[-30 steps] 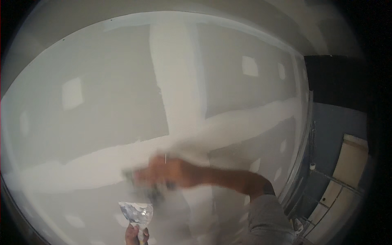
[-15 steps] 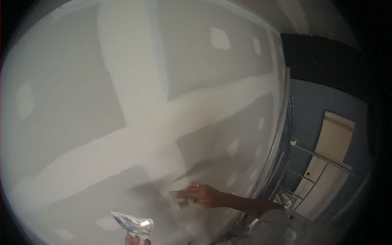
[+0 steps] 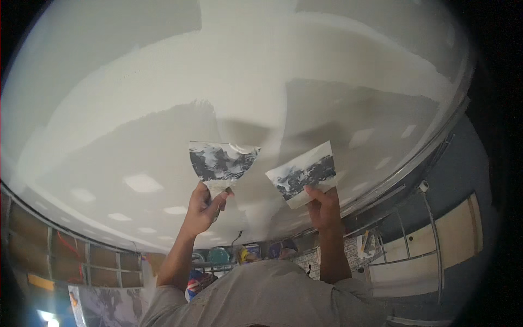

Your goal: The person applies joint compound to a ceiling using a hawk and taping knife. They repeatedly scoop compound from the hawk onto the knife and spread it over seams and screw indentations on the ceiling surface.

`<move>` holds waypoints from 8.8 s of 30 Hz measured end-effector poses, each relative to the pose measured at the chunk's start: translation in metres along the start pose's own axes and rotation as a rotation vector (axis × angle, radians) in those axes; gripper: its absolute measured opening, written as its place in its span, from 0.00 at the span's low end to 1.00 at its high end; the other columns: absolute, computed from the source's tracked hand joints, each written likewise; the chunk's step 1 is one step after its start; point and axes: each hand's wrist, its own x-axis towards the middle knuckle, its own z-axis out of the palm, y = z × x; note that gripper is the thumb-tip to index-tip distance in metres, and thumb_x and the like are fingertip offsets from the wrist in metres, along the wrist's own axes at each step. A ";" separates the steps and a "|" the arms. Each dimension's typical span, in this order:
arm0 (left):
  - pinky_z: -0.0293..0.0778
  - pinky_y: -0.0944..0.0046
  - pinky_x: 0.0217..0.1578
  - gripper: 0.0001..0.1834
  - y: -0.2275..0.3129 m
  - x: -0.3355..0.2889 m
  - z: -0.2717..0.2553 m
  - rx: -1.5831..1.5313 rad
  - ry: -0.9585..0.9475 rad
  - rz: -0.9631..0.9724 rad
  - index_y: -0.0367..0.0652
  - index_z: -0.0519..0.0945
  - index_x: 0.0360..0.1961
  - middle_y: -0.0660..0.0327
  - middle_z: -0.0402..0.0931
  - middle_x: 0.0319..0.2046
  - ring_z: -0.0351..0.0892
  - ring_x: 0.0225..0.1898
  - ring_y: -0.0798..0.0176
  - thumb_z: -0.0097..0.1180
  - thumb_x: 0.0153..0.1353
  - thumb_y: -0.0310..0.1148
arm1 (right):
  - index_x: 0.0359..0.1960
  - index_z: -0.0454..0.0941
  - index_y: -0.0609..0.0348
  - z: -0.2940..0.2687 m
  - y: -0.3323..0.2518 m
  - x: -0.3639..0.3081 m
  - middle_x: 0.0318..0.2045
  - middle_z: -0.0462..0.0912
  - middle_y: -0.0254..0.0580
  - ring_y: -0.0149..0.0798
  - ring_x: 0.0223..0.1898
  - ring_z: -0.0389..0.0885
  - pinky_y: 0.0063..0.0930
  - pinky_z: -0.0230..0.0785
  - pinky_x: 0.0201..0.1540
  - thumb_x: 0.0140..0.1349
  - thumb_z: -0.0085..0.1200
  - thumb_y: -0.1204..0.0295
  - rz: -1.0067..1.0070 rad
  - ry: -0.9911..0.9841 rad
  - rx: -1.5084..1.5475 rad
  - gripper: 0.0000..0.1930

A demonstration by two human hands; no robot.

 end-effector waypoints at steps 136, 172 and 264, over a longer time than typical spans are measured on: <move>0.67 0.71 0.24 0.11 0.054 -0.449 -0.349 0.042 0.689 -0.143 0.38 0.69 0.49 0.58 0.78 0.30 0.70 0.23 0.72 0.48 0.71 0.31 | 0.47 0.76 0.62 0.299 0.323 -0.199 0.39 0.81 0.42 0.37 0.36 0.79 0.32 0.68 0.34 0.58 0.57 0.80 0.614 -0.632 -0.341 0.14; 0.60 0.63 0.20 0.18 -0.015 -0.558 -0.454 0.331 0.373 -0.359 0.42 0.76 0.38 0.66 0.68 0.22 0.60 0.20 0.69 0.50 0.70 0.47 | 0.32 0.80 0.59 0.532 0.223 -0.188 0.26 0.78 0.31 0.26 0.26 0.73 0.25 0.68 0.31 0.67 0.56 0.71 -1.267 -0.242 -0.255 0.06; 0.60 0.76 0.10 0.20 -0.284 -0.332 0.065 -0.336 0.337 -0.042 0.45 0.72 0.53 0.64 0.74 0.24 0.70 0.18 0.73 0.59 0.63 0.40 | 0.71 0.57 0.50 -0.161 0.134 -0.116 0.68 0.66 0.38 0.39 0.66 0.66 0.37 0.68 0.62 0.59 0.55 0.75 -1.355 -1.576 -1.485 0.36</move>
